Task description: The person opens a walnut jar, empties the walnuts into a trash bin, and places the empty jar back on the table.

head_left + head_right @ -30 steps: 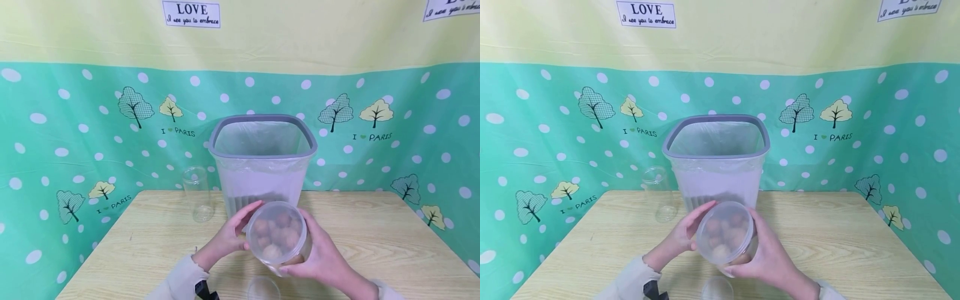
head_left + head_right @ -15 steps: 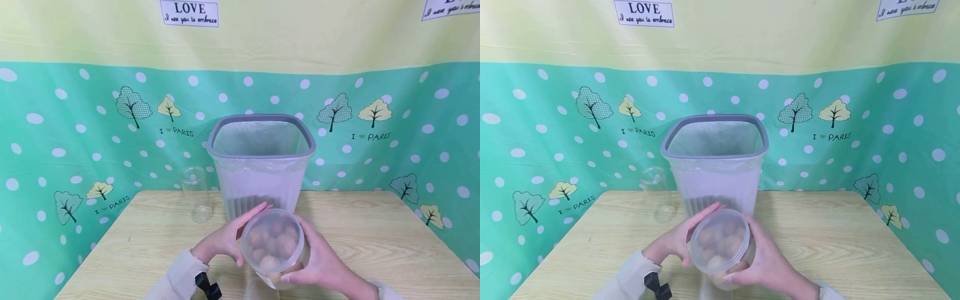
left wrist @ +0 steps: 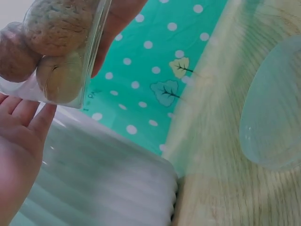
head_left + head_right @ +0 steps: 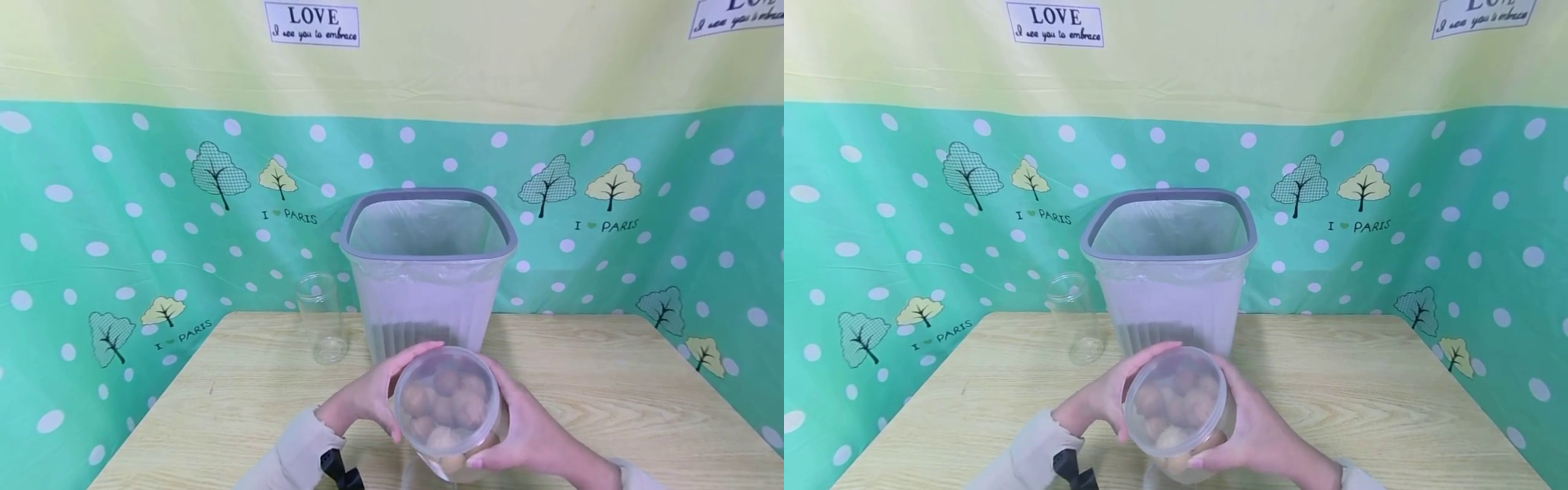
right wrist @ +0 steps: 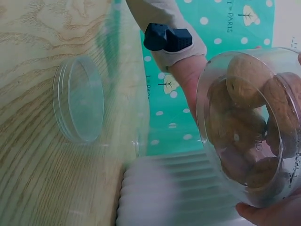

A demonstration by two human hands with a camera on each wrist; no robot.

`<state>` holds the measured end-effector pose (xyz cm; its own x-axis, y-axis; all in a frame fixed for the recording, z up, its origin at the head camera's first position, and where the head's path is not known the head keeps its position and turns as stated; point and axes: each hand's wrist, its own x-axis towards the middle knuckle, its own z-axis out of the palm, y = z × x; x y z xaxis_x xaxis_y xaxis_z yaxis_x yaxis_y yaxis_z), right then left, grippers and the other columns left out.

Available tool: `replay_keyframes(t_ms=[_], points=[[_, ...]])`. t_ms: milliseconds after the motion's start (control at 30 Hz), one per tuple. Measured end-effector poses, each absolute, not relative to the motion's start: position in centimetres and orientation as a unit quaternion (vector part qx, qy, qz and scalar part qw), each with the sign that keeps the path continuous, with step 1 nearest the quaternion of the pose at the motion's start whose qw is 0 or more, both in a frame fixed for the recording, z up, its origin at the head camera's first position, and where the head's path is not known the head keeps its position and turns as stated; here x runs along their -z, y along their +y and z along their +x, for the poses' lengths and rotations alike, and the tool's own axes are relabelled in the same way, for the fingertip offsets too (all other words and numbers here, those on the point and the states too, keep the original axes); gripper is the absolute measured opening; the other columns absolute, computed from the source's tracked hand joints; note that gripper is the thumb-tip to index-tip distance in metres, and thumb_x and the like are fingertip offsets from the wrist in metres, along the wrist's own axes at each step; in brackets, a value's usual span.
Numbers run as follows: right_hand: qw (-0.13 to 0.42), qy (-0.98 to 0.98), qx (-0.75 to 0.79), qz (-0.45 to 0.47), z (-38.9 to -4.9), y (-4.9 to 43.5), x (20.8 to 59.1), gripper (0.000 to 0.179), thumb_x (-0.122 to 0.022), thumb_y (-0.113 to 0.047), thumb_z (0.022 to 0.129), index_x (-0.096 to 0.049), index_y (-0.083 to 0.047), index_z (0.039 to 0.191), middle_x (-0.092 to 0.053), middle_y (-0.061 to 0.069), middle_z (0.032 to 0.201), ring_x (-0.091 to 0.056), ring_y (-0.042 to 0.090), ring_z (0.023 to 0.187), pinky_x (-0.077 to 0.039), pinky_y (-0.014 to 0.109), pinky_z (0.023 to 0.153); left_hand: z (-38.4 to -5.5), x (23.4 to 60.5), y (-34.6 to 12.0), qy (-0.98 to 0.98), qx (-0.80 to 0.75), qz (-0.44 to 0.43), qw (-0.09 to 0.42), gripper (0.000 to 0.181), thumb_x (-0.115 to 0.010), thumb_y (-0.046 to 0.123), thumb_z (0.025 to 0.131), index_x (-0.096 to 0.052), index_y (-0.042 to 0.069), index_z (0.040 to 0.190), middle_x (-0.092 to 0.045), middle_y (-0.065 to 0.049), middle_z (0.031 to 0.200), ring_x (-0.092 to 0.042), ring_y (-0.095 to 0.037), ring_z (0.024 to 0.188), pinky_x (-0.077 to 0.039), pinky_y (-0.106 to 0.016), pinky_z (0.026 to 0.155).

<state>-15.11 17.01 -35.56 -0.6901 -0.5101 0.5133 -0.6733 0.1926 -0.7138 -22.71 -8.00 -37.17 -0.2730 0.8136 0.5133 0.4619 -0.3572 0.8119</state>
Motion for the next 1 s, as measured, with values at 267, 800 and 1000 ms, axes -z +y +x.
replay_keyframes(t_ms=[267, 800, 1000], points=[[0.071, -0.748, -0.519, 0.408, -15.4, 17.2, 35.6, 0.102, -0.087, -0.022, 0.059, -0.032, -0.005, 0.143, -0.052, 0.014, 0.13, -0.053, 0.019, 0.112, -0.043, 0.027, 0.094, -22.1, 37.6, -7.8, 0.546, -0.609, 0.562, 0.122, 0.117, -0.076, 0.055, 0.066, -0.015, -0.003, 0.148, -0.03, -0.029, 0.144, -0.037, -0.022, 0.131, -0.032, -0.036, 0.109], [0.05, -0.732, -0.551, 0.398, -15.3, 17.0, 35.8, 0.097, -0.083, -0.011, 0.062, -0.03, -0.004, 0.143, -0.049, 0.018, 0.13, -0.053, 0.017, 0.112, -0.048, 0.029, 0.088, -21.6, 37.5, -7.9, 0.552, -0.623, 0.546, 0.094, 0.114, -0.077, 0.051, 0.069, -0.017, -0.006, 0.147, -0.035, -0.028, 0.143, -0.041, -0.02, 0.129, -0.033, -0.032, 0.108], [0.049, -0.739, -0.551, 0.384, -15.3, 17.1, 35.8, 0.097, -0.081, -0.006, 0.062, -0.029, -0.006, 0.144, -0.048, 0.019, 0.13, -0.051, 0.016, 0.112, -0.048, 0.028, 0.087, -21.5, 37.5, -7.8, 0.562, -0.625, 0.536, 0.08, 0.11, -0.079, 0.048, 0.07, -0.019, -0.005, 0.147, -0.036, -0.027, 0.142, -0.042, -0.022, 0.128, -0.034, -0.032, 0.108]])
